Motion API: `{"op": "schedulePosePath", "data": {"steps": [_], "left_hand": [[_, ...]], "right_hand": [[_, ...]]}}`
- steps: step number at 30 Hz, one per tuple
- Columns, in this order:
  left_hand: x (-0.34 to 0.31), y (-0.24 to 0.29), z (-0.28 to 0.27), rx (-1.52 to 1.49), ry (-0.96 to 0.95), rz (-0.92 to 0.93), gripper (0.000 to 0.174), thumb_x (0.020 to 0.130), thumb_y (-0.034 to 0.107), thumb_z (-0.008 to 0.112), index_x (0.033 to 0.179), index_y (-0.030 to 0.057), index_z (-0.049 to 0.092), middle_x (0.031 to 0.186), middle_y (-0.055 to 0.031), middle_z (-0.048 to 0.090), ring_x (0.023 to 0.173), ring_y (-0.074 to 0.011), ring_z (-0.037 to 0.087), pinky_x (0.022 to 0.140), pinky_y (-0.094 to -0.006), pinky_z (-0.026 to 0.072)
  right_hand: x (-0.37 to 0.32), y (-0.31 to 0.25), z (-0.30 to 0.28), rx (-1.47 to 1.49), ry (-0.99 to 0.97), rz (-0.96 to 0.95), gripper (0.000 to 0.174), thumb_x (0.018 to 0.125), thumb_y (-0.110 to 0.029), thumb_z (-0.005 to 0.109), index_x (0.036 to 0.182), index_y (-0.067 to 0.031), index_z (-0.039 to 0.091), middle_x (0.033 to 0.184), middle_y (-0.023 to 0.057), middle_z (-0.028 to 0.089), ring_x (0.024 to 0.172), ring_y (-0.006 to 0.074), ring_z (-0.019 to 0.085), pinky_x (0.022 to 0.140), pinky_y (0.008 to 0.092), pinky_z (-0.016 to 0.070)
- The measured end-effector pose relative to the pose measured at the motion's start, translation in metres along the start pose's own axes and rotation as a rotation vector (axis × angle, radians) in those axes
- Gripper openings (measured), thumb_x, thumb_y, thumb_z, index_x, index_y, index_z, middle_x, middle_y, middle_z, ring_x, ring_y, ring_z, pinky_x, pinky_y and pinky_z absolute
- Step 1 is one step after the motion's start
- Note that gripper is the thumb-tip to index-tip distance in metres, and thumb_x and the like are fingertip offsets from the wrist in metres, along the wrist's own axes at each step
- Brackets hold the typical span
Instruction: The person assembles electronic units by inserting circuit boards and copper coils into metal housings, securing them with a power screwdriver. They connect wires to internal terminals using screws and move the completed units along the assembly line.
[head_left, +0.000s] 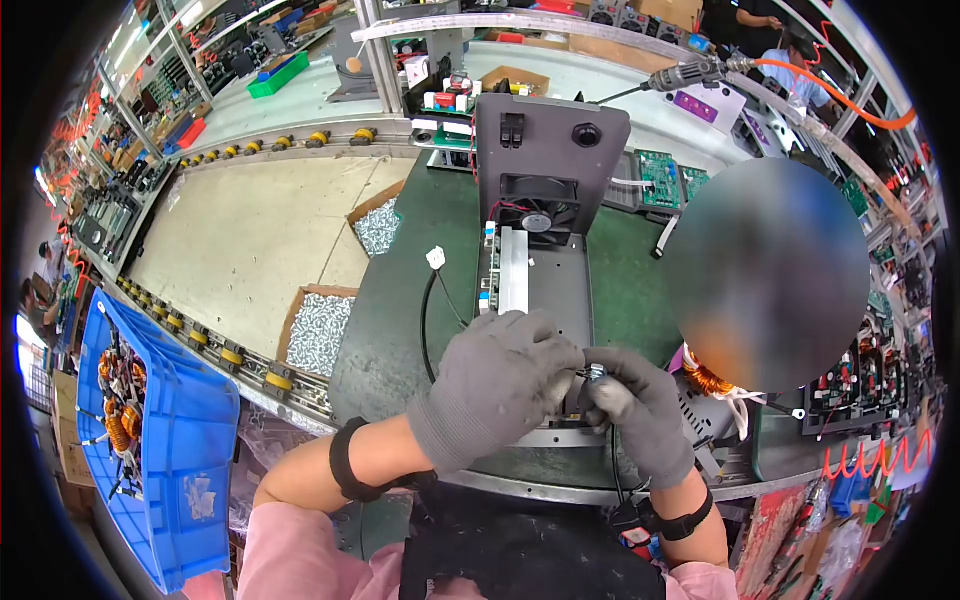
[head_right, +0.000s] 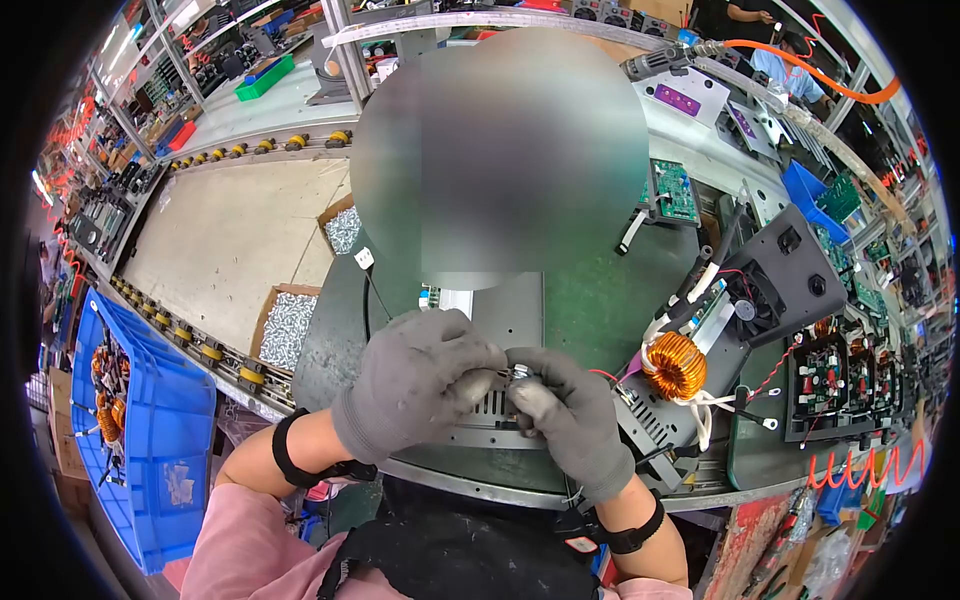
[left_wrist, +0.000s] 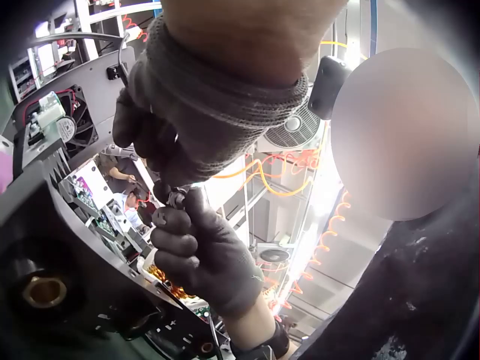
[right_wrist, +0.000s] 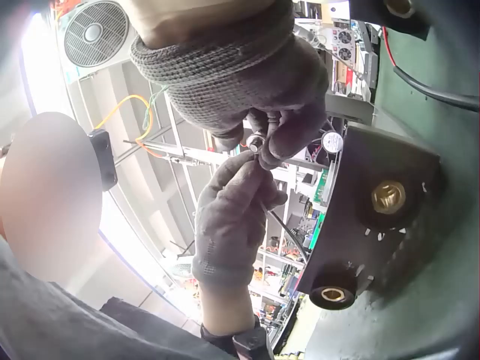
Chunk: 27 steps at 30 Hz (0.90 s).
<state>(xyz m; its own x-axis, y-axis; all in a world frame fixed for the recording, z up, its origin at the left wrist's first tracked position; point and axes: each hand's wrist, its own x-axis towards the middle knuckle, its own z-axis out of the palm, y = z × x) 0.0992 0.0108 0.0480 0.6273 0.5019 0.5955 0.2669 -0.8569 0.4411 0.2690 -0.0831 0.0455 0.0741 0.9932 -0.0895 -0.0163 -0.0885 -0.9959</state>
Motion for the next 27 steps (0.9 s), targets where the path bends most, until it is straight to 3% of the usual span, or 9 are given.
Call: {"op": "schedulePosePath", "data": {"steps": [5,7,9,10,13,16,17,23,27], "left_hand": [[0.002,-0.020,-0.034,0.255,-0.049,0.006,0.024,0.066,0.010,0.072,0.089,0.0106,0.066,0.084,-0.0052,0.060,0.076,-0.0241,0.061,0.066,-0.0365,0.0480],[-0.009,-0.038,-0.044,0.178,-0.008,-0.123,0.032,0.069,0.017,0.073,0.098,0.0065,0.065,0.098,-0.0102,0.059,0.091,-0.0268,0.061,0.079,-0.0369,0.0487],[-0.027,-0.058,-0.054,0.077,0.059,-0.137,0.039,0.070,0.022,0.073,0.104,0.0068,0.064,0.105,-0.0114,0.059,0.099,-0.0284,0.058,0.086,-0.0385,0.0468],[-0.038,-0.070,-0.060,-0.028,0.128,-0.145,0.045,0.071,0.028,0.073,0.111,0.0070,0.063,0.113,-0.0126,0.059,0.108,-0.0301,0.056,0.093,-0.0401,0.0449],[-0.084,-0.108,-0.081,-0.127,0.220,-0.424,0.051,0.075,0.032,0.071,0.118,0.0066,0.060,0.122,-0.0172,0.055,0.114,-0.0347,0.053,0.098,-0.0407,0.0425],[-0.120,-0.138,-0.082,0.241,-0.212,-0.640,0.072,0.083,0.050,0.061,0.132,-0.0001,0.044,0.120,-0.0246,0.051,0.115,-0.0412,0.049,0.101,-0.0431,0.0381],[-0.145,-0.159,-0.070,0.361,-0.303,-0.517,0.080,0.082,0.051,0.061,0.138,-0.0002,0.036,0.126,-0.0287,0.045,0.122,-0.0430,0.042,0.104,-0.0458,0.0332],[-0.147,-0.151,-0.059,0.438,-0.269,-0.550,0.083,0.079,0.048,0.063,0.141,0.0004,0.034,0.133,-0.0291,0.039,0.127,-0.0460,0.035,0.108,-0.0502,0.0275],[-0.147,-0.149,-0.054,0.375,-0.232,-0.584,0.081,0.077,0.051,0.064,0.140,0.0082,0.037,0.137,-0.0265,0.036,0.132,-0.0455,0.027,0.109,-0.0530,0.0214]], "right_hand": [[-0.001,0.010,-0.006,0.189,0.005,0.170,0.027,0.091,-0.014,0.054,0.115,0.0000,0.059,0.073,0.0010,0.057,0.060,0.0056,0.052,0.053,0.0200,0.0427],[-0.001,0.016,-0.001,0.240,0.011,0.184,0.027,0.089,-0.013,0.057,0.113,-0.0010,0.060,0.072,0.0009,0.056,0.059,0.0049,0.051,0.052,0.0210,0.0427],[0.002,0.027,0.014,-0.446,0.193,-0.290,0.026,0.081,-0.009,0.063,0.106,-0.0040,0.062,0.069,0.0041,0.057,0.053,0.0090,0.051,0.049,0.0242,0.0409],[0.006,0.035,0.018,-0.615,0.273,-0.460,0.026,0.072,-0.007,0.067,0.098,-0.0073,0.063,0.069,0.0075,0.057,0.054,0.0182,0.053,0.050,0.0298,0.0407],[0.005,0.044,0.020,-0.947,0.263,-0.614,0.025,0.069,-0.007,0.067,0.094,-0.0092,0.063,0.069,0.0084,0.057,0.060,0.0258,0.055,0.055,0.0341,0.0427],[-0.003,0.054,0.021,-0.935,0.201,-0.617,0.027,0.068,-0.008,0.068,0.095,-0.0109,0.063,0.068,0.0059,0.056,0.062,0.0244,0.056,0.059,0.0358,0.0423],[-0.004,0.056,0.021,-0.936,0.167,-0.618,0.028,0.068,-0.009,0.068,0.095,-0.0112,0.062,0.067,0.0055,0.056,0.062,0.0240,0.055,0.058,0.0353,0.0419],[0.007,0.063,0.022,-0.848,0.080,-0.747,0.028,0.067,-0.013,0.071,0.093,-0.0090,0.062,0.064,0.0039,0.053,0.055,0.0222,0.053,0.052,0.0351,0.0407],[0.014,0.054,0.039,-0.866,0.025,-0.819,0.028,0.068,-0.013,0.073,0.092,-0.0087,0.061,0.063,0.0029,0.052,0.055,0.0202,0.054,0.052,0.0336,0.0413]]}}
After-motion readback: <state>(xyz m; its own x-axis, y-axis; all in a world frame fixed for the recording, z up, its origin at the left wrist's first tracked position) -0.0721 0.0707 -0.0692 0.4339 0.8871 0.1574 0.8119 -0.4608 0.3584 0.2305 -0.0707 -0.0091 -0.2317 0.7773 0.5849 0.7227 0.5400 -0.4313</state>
